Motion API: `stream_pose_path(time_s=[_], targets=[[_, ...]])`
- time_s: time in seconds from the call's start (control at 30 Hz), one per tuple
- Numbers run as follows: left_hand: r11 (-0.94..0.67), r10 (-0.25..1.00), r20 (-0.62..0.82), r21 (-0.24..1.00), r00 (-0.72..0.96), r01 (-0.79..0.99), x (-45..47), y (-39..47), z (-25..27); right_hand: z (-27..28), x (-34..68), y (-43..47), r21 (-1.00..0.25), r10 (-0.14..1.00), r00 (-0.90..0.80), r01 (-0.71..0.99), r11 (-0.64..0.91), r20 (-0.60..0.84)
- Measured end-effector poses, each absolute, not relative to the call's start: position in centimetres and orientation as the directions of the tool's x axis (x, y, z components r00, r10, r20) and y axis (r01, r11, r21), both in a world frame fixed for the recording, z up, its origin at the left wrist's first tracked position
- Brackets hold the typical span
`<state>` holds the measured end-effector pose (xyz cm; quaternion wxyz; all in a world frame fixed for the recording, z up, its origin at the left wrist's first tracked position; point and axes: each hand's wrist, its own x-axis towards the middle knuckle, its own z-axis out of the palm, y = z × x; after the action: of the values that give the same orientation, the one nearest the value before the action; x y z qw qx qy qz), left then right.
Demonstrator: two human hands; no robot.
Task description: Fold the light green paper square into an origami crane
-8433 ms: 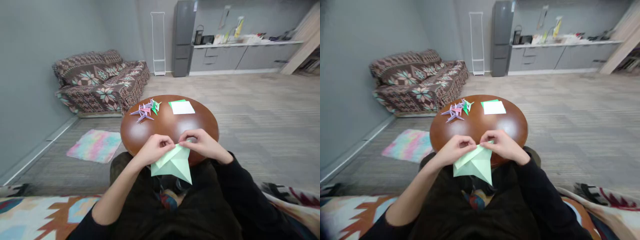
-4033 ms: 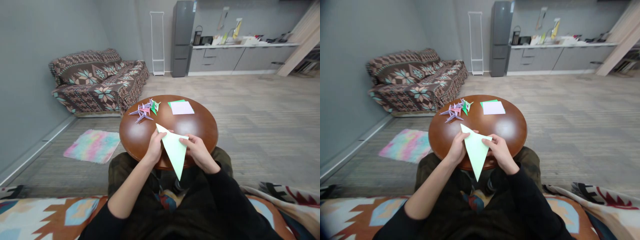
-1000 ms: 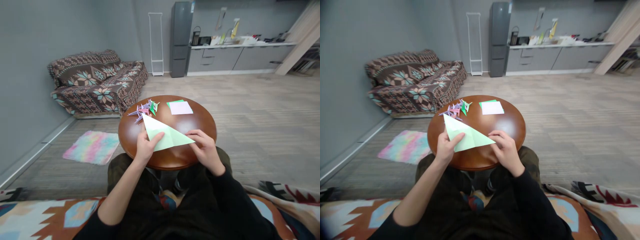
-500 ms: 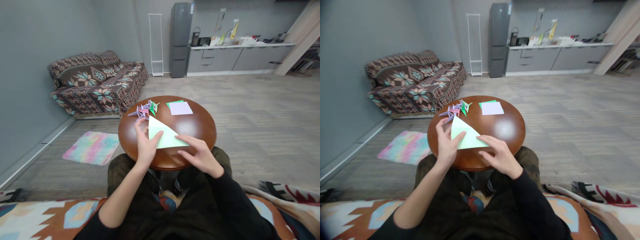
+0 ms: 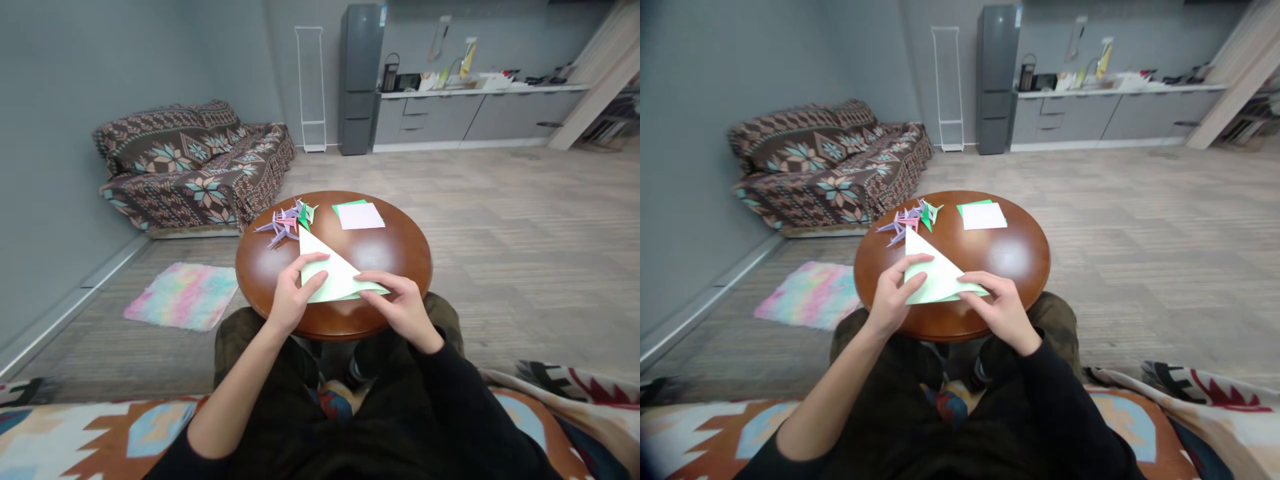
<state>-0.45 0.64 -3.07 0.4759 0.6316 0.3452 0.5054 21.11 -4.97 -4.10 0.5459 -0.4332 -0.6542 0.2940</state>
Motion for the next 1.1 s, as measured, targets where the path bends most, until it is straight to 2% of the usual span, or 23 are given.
stream_pose_path(time_s=[0.13,0.23,0.33,0.47,0.63,0.87,0.97,1.1], targets=[[-0.292,0.823,0.344,0.939,0.453,-0.183,-1.5,0.6,-3.0,-3.9,21.4,-5.0,-0.897,0.909,0.067,0.206,0.39,0.411],[-0.266,0.81,0.308,0.951,0.5,-0.154,-1.8,0.8,-3.0,-3.7,21.9,-4.9,-0.914,0.92,0.08,0.171,0.367,0.385],[-0.289,0.857,0.301,0.953,0.419,-0.093,-1.6,1.0,-3.2,-3.7,22.5,-4.7,-0.908,0.924,-0.019,0.177,0.38,0.383],[-0.27,0.876,0.303,0.953,0.375,-0.139,-1.1,0.9,-3.4,-3.8,23.1,-4.5,-0.893,0.913,-0.167,0.206,0.401,0.372],[-0.297,0.873,0.327,0.945,0.363,-0.137,-0.6,0.5,-3.1,-3.6,23.3,-4.3,-0.918,0.932,-0.205,0.203,0.34,0.3],[-0.339,0.918,0.354,0.934,0.178,-0.111,0.6,0.5,-3.6,-3.9,23.3,-3.8,-0.95,0.955,-0.131,0.133,0.284,0.267],[-0.297,0.941,0.308,0.95,0.139,-0.095,0.8,0.6,-4.0,-4.1,23.0,-3.7,-0.962,0.968,-0.072,0.113,0.249,0.242],[-0.218,0.972,0.224,0.972,0.075,-0.085,0.8,0.5,-4.6,-4.5,22.4,-3.7,-0.958,0.956,0.091,0.101,0.269,0.278]])
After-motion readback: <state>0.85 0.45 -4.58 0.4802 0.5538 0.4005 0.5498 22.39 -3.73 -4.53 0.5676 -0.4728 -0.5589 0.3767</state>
